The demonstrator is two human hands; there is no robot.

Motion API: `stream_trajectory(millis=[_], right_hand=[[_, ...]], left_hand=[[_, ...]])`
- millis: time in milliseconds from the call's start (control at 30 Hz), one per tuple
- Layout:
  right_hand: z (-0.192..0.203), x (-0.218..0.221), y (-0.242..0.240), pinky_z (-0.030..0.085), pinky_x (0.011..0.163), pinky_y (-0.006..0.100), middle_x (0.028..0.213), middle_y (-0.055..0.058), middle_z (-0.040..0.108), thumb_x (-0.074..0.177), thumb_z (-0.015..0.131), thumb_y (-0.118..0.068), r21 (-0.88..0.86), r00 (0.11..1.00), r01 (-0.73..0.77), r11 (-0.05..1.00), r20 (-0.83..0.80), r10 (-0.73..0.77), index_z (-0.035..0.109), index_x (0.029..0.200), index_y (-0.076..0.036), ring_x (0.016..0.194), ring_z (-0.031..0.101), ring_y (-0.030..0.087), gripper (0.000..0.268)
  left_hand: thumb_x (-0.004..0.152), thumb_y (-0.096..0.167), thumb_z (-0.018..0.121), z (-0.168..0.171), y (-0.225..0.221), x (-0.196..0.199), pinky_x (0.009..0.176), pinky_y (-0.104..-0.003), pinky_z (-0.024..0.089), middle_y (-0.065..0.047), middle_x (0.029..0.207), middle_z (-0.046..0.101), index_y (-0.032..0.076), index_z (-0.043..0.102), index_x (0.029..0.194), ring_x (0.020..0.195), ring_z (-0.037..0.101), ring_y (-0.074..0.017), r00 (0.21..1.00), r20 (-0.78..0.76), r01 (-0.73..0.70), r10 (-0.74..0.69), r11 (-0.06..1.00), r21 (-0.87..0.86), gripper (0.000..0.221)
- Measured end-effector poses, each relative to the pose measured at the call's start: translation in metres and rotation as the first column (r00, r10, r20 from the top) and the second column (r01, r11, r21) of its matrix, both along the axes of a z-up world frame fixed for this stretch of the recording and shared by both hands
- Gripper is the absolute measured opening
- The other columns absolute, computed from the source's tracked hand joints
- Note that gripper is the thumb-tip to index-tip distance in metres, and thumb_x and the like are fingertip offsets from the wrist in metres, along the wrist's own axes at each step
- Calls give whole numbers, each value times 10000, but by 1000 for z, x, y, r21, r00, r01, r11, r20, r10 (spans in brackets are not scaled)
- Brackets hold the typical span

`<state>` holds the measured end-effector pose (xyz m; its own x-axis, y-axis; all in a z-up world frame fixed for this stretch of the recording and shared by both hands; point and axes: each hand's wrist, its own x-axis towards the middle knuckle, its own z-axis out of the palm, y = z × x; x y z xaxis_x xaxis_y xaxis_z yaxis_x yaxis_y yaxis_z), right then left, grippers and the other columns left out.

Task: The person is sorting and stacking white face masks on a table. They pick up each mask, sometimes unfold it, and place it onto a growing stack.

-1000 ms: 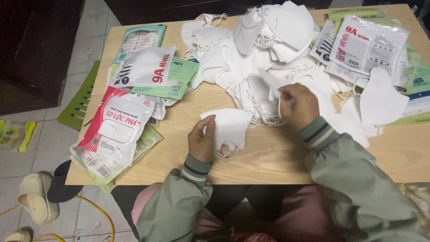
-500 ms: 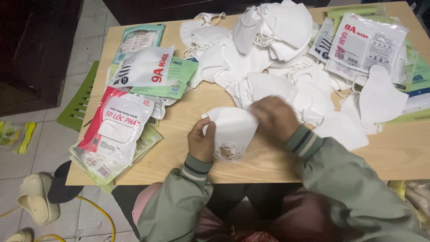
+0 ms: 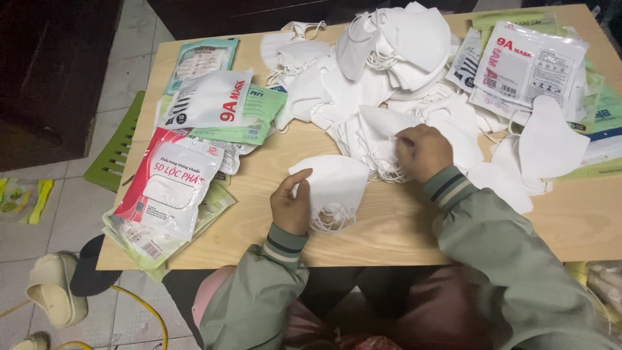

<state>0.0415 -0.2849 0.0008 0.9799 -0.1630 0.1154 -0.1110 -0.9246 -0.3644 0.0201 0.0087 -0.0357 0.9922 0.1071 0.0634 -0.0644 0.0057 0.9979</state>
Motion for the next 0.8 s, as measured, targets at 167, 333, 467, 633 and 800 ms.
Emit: stream_trajectory(millis=[167,333,467,633,800], right_hand=[[8,-15,10,556,887,427,975,97,724,989,671,-222,231,966,-90,969,259,28,764,1084,-119,963,690,276,169],[12,-40,53,580,818,456,933,151,726,915,725,-201,149,833,-339,929,507,222,770,981,-81,885,699,344,144],[29,-61,87,574,833,451,907,119,755,915,647,-269,37,827,-536,843,221,516,786,993,-120,910,720,331,218],[13,-42,68,574,823,514,975,179,755,978,595,-234,173,756,-641,747,312,576,748,1004,-48,978,705,412,242],[18,-14,28,554,979,373,1257,72,682,960,657,-297,-285,990,-141,948,-40,135,700,1275,-172,1173,637,267,341]], left_hand=[[968,63,602,4,-1,2,1095,-467,454,-186,1161,734,76,760,1156,1235,614,-282,996,-84,-27,20,997,-72,246],[1003,365,627,23,-1,1,1116,-514,418,-218,1272,687,62,752,1177,1298,587,-350,975,-221,-6,-12,997,-82,371],[987,413,637,-7,1,7,971,-453,533,-213,1084,726,36,718,1193,1062,687,-288,954,-276,56,-117,974,-221,437],[994,204,641,-12,10,11,762,-385,626,-205,912,763,13,711,1149,844,754,-252,963,-261,33,-62,993,-113,256],[988,160,633,-17,8,12,820,-428,622,-210,989,753,56,699,1214,935,747,-271,980,-200,2,-13,999,-54,258]])
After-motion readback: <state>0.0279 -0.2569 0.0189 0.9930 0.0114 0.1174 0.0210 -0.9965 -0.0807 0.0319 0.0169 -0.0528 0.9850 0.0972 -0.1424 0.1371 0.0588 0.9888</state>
